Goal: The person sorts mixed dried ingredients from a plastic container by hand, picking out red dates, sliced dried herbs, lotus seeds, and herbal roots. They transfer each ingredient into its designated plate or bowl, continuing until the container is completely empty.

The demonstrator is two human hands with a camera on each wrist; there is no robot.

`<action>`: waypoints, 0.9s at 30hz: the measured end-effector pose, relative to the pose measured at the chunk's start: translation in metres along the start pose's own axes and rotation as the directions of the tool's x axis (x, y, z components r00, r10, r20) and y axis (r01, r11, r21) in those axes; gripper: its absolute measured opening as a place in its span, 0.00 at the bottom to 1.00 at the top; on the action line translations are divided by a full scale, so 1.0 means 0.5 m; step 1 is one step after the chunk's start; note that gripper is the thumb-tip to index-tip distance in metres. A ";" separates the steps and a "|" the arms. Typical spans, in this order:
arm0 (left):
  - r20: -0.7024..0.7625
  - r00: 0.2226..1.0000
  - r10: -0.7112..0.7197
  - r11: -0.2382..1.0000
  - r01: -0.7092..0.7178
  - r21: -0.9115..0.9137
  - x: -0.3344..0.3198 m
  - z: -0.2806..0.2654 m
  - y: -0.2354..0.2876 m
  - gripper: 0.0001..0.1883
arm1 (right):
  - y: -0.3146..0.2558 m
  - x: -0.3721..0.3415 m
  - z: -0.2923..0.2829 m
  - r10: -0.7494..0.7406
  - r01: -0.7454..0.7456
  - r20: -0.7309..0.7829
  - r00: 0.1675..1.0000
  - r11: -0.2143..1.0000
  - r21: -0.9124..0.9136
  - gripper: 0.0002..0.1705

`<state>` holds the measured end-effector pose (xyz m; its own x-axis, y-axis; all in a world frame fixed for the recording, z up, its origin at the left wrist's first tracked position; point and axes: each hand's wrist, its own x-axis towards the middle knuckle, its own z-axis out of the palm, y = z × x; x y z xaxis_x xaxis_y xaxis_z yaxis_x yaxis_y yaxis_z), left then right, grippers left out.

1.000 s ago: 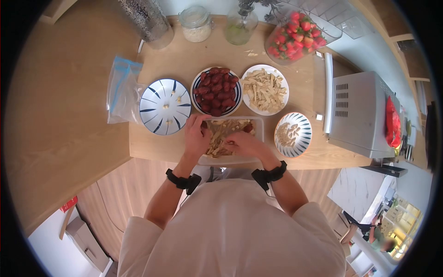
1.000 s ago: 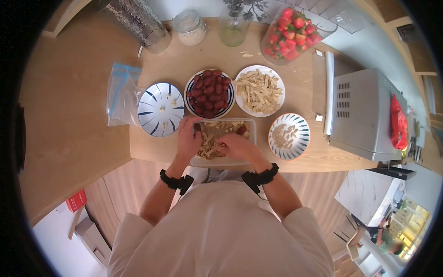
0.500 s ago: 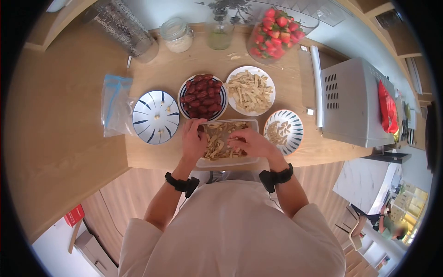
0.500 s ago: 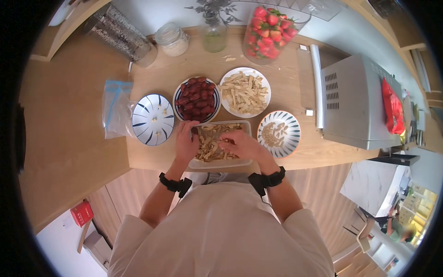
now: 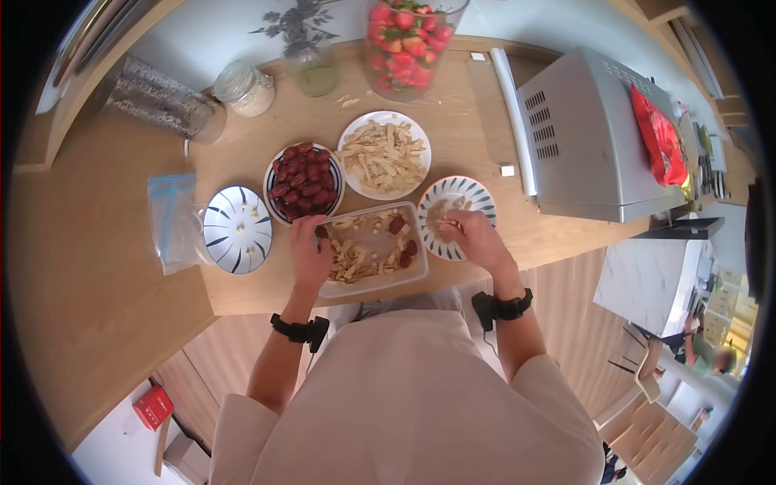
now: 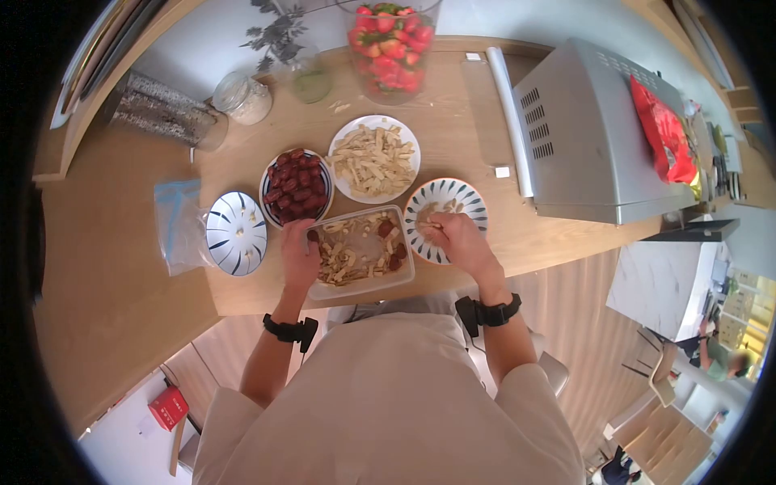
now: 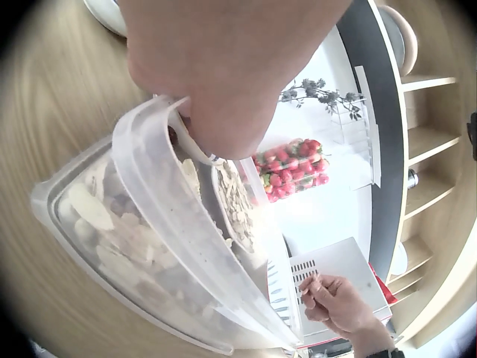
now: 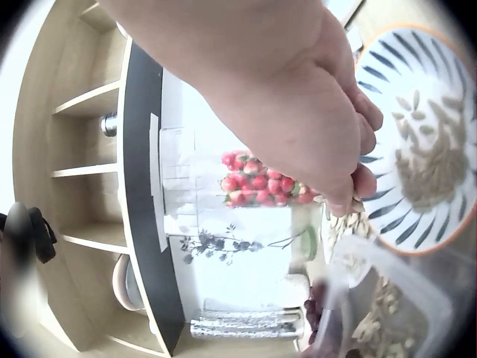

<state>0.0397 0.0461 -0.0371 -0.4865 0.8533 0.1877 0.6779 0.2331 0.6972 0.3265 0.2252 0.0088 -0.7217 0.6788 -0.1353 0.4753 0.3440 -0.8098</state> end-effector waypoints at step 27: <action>-0.045 0.999 -0.032 0.998 0.030 -0.047 0.001 -0.001 0.007 0.19 | -0.024 0.118 0.030 0.054 -0.046 -0.048 0.997 0.989 0.139 0.07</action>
<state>0.0417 0.0474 -0.0343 -0.5319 0.8238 0.1960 0.6367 0.2365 0.7339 0.2707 0.2517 0.0019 -0.6701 0.7268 -0.1507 0.4337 0.2186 -0.8741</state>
